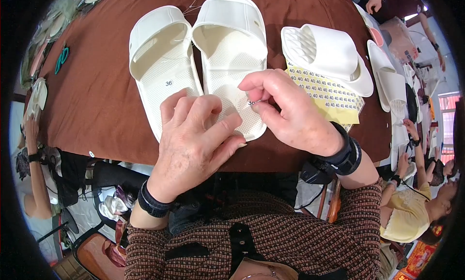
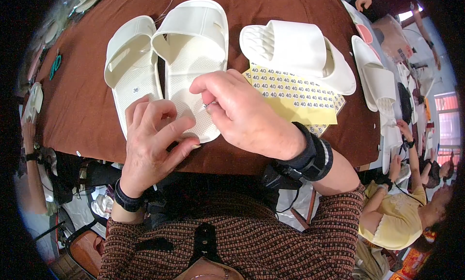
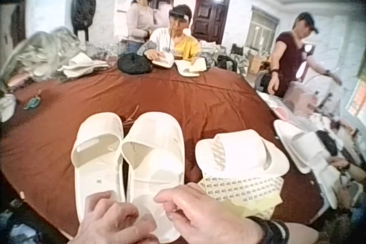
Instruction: Inspecting, assembling, and applying labels to white and pink slippers in a manufacturing setting.
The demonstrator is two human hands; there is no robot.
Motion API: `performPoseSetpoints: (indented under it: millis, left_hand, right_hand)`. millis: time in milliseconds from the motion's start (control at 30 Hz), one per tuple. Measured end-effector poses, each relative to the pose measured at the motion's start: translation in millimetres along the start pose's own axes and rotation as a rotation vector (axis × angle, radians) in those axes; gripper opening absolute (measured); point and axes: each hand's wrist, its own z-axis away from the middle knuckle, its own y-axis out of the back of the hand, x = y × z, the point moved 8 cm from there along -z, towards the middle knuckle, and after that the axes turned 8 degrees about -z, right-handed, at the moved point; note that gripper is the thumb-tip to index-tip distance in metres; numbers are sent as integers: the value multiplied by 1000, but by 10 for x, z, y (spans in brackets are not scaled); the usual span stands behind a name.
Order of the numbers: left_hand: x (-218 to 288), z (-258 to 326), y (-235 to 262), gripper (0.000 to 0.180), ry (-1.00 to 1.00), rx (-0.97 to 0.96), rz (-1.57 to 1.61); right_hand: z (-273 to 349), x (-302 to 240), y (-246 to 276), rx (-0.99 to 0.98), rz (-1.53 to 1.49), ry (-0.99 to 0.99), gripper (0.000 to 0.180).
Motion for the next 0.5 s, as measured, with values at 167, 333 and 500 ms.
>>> performPoseSetpoints:
  millis: [167,333,500]
  left_hand:
    - [0,-3,-5,31,0,1,-5]
    - [-7,5,-6,31,5,2,-6]
    - [-5,2,0,31,4,0,-9]
  right_hand:
    - [-21,72,27,41,-15,-13,27]
    - [-40,-21,11,16,32,18,26]
    - [-46,-47,-12,-18,103,20,26]
